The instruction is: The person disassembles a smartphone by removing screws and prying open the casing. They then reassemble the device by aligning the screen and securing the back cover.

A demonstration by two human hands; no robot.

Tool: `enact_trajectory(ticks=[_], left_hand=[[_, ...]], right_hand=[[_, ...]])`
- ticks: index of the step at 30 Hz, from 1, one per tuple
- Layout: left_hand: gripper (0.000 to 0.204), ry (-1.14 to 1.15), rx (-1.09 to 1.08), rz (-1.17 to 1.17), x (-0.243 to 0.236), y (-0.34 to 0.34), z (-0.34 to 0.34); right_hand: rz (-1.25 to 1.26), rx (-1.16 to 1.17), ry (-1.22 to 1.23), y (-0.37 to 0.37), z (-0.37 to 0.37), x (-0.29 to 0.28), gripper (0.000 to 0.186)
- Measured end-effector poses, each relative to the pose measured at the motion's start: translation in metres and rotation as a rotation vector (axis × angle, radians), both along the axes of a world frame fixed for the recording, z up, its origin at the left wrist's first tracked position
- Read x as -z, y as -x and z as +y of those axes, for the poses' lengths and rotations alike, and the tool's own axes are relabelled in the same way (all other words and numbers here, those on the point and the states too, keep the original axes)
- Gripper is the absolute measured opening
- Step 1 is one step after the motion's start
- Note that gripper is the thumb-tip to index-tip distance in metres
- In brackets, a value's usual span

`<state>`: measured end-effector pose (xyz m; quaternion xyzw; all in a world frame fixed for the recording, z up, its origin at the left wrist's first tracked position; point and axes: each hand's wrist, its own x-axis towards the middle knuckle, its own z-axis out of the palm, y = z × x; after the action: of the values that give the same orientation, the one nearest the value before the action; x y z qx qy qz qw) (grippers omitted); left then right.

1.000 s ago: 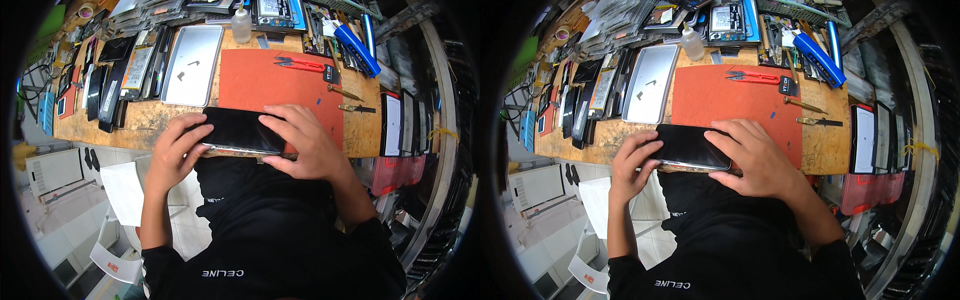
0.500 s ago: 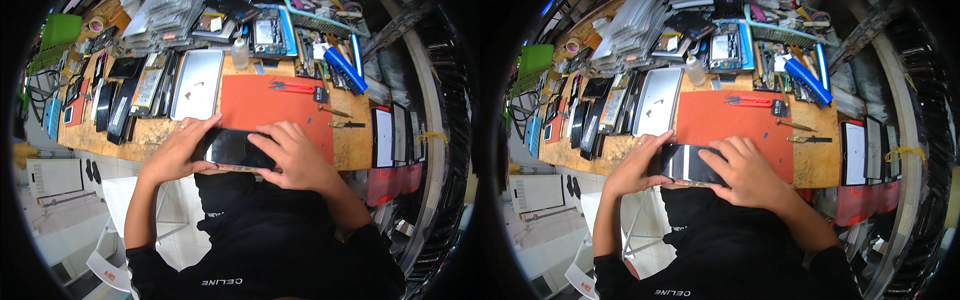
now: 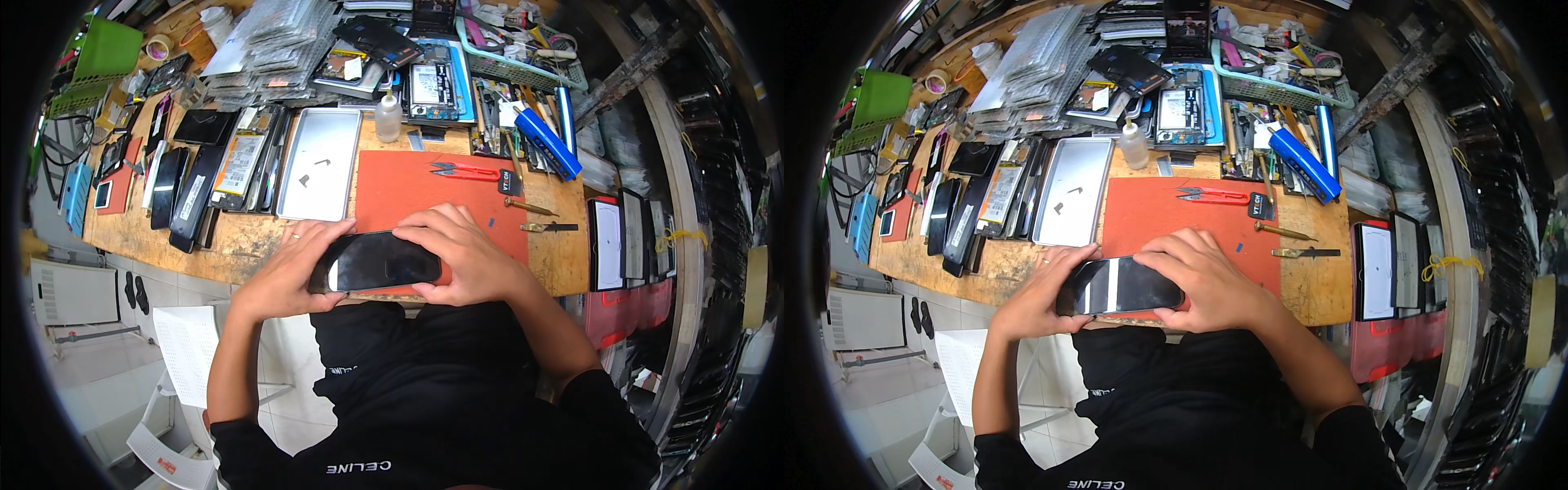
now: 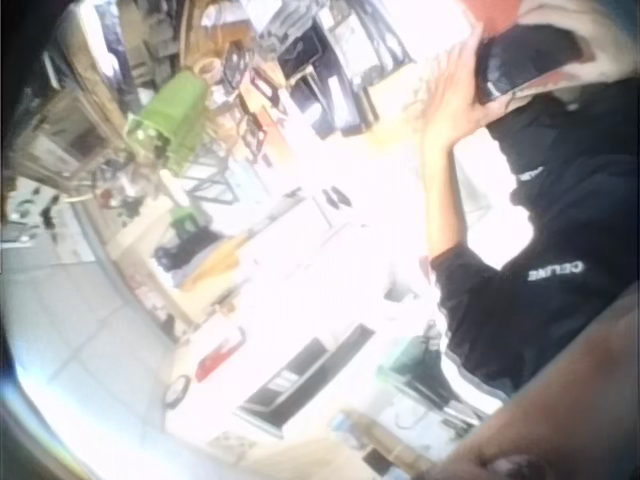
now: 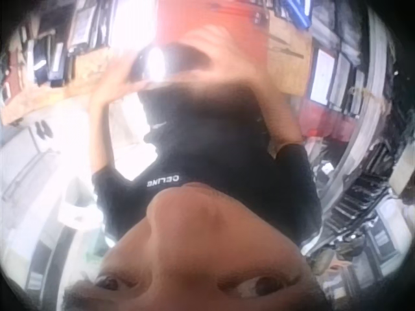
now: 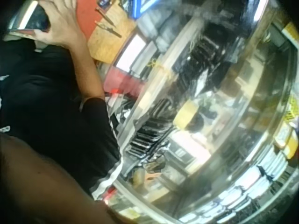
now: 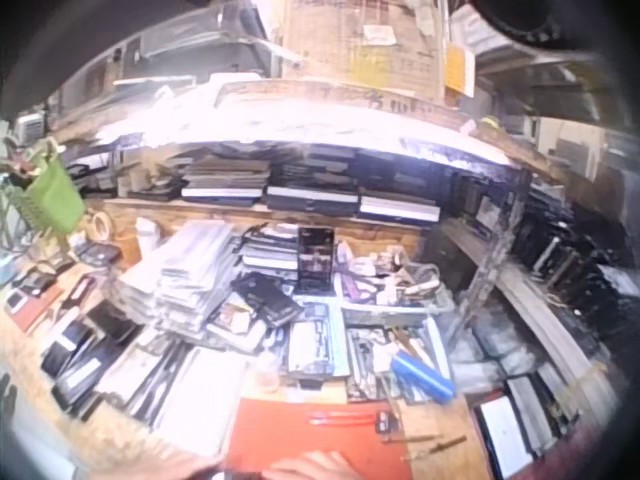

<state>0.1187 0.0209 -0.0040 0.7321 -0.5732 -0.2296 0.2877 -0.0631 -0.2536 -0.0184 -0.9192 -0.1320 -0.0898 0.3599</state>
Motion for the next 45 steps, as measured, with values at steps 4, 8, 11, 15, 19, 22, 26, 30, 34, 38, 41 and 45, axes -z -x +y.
enact_trajectory(ticks=[4,8,11,15,19,22,26,30,34,38,41,45], left_hand=[[0.107,0.036,0.025,0.019,0.004,-0.005,0.001],[0.107,0.071,0.001,0.007,0.01,-0.007,0.004],[0.106,0.1,-0.023,-0.007,0.014,-0.005,0.004],[0.104,0.16,-0.019,-0.021,0.019,-0.004,0.007],[0.102,0.196,-0.041,0.003,0.022,-0.004,0.009],[0.101,0.2,-0.05,0.01,0.022,-0.003,0.008],[0.101,0.212,-0.06,0.031,0.02,-0.003,0.008],[0.102,0.233,-0.06,0.014,0.022,-0.003,0.008],[0.101,0.227,-0.069,0.01,0.028,-0.003,0.009],[0.103,0.235,-0.061,0.025,0.033,-0.007,0.009],[0.106,0.263,-0.063,0.062,0.037,-0.009,0.008],[0.116,0.234,-0.028,0.259,0.035,-0.013,0.007]], right_hand=[[-0.003,0.028,0.031,0.002,0.003,0.002,0.081],[-0.034,0.055,0.025,0.0,0.005,0.002,0.083],[-0.021,0.067,0.049,-0.001,0.007,-0.001,0.085],[-0.036,0.063,0.068,0.0,0.005,-0.003,0.084],[-0.129,0.14,-0.062,0.004,0.0,0.002,0.081],[-0.134,0.259,-0.133,0.006,-0.001,0.007,0.078],[-0.136,0.256,-0.11,0.005,0.0,0.01,0.065],[-0.148,0.266,-0.126,0.003,0.002,0.012,0.06],[-0.162,0.283,-0.092,0.003,0.005,0.016,0.056],[-0.211,0.288,-0.016,0.003,0.006,0.02,0.056],[-0.243,0.283,0.018,0.005,0.005,0.021,0.055],[-0.224,0.311,-0.074,0.008,0.005,0.021,0.052]])
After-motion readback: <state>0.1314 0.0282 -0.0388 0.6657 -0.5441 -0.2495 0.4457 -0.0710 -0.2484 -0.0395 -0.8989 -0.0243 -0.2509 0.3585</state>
